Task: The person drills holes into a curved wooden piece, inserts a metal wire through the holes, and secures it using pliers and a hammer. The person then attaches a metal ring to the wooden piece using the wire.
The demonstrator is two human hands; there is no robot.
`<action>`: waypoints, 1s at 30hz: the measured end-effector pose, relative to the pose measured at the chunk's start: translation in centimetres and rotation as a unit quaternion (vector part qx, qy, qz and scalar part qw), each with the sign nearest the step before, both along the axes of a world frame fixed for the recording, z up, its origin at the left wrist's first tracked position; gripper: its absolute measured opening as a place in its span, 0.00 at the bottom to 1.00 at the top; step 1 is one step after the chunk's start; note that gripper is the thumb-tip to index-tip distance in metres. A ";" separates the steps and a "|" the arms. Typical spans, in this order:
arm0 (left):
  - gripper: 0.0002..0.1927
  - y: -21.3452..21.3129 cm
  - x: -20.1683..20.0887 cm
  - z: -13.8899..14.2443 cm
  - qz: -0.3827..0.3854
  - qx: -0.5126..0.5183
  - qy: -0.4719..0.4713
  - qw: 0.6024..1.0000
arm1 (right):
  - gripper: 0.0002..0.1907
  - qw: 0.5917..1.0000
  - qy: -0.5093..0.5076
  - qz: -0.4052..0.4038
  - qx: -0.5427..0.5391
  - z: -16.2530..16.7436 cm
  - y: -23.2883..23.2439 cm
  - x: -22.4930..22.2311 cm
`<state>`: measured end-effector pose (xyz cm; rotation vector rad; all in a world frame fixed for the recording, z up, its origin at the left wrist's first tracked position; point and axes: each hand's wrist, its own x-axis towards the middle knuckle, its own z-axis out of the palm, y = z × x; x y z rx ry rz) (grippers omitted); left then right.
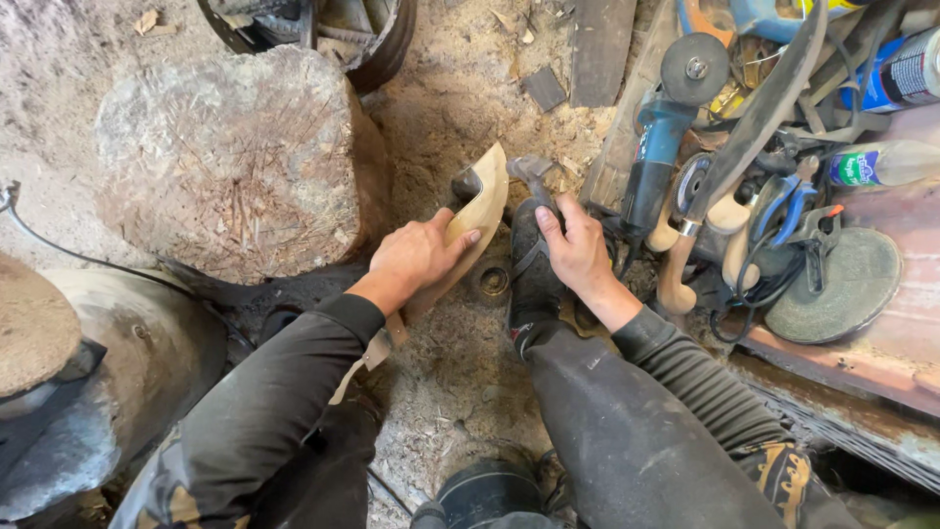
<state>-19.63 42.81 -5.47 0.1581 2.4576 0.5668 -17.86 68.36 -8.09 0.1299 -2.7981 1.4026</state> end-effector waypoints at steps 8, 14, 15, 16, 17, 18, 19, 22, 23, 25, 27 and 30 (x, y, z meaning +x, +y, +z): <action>0.35 -0.2 -0.3 0.4 -0.013 -0.011 0.010 1.000 | 0.17 0.997 0.071 0.019 0.020 1.0 -1.2 -1.1; 0.35 -0.6 -0.8 0.3 -0.022 -0.011 0.008 1.000 | 0.17 0.998 -0.007 0.027 0.057 1.2 -2.0 -2.1; 0.35 -0.6 -0.8 0.3 -0.028 -0.013 0.006 0.999 | 0.17 0.998 0.026 0.029 0.054 1.2 -2.0 -2.1; 0.35 -0.6 -0.9 0.3 -0.028 -0.008 -0.003 1.000 | 0.17 0.996 0.064 0.031 0.051 1.3 -2.0 -2.1; 0.35 -0.7 -1.0 0.3 -0.024 -0.003 -0.005 1.000 | 0.17 0.997 0.065 0.026 0.038 1.3 -2.0 -2.1; 0.35 -0.7 -1.0 0.3 -0.019 0.003 -0.012 1.000 | 0.17 0.997 0.063 0.022 0.025 1.4 -2.1 -2.1; 0.35 -0.7 -1.0 0.4 -0.020 -0.001 -0.017 1.000 | 0.17 0.998 0.055 0.017 0.012 1.4 -2.1 -2.1; 0.35 -0.8 -1.0 0.6 -0.019 -0.005 -0.012 1.000 | 0.18 0.996 -0.002 0.045 0.077 1.5 -2.5 -2.1; 0.35 -0.9 -1.0 0.7 -0.020 0.000 -0.011 1.000 | 0.17 0.997 0.004 0.040 0.066 1.4 -2.6 -2.0; 0.35 -1.0 -0.9 0.8 -0.018 0.001 -0.011 1.000 | 0.17 0.998 0.015 0.032 0.046 1.4 -2.7 -1.9; 0.35 -1.0 -0.9 0.8 -0.020 -0.004 -0.010 1.000 | 0.16 0.998 0.050 0.018 0.020 1.2 -2.7 -1.7; 0.35 -1.1 -1.0 0.8 -0.017 -0.001 -0.013 1.000 | 0.17 0.999 0.019 0.028 0.041 1.0 -2.8 -1.8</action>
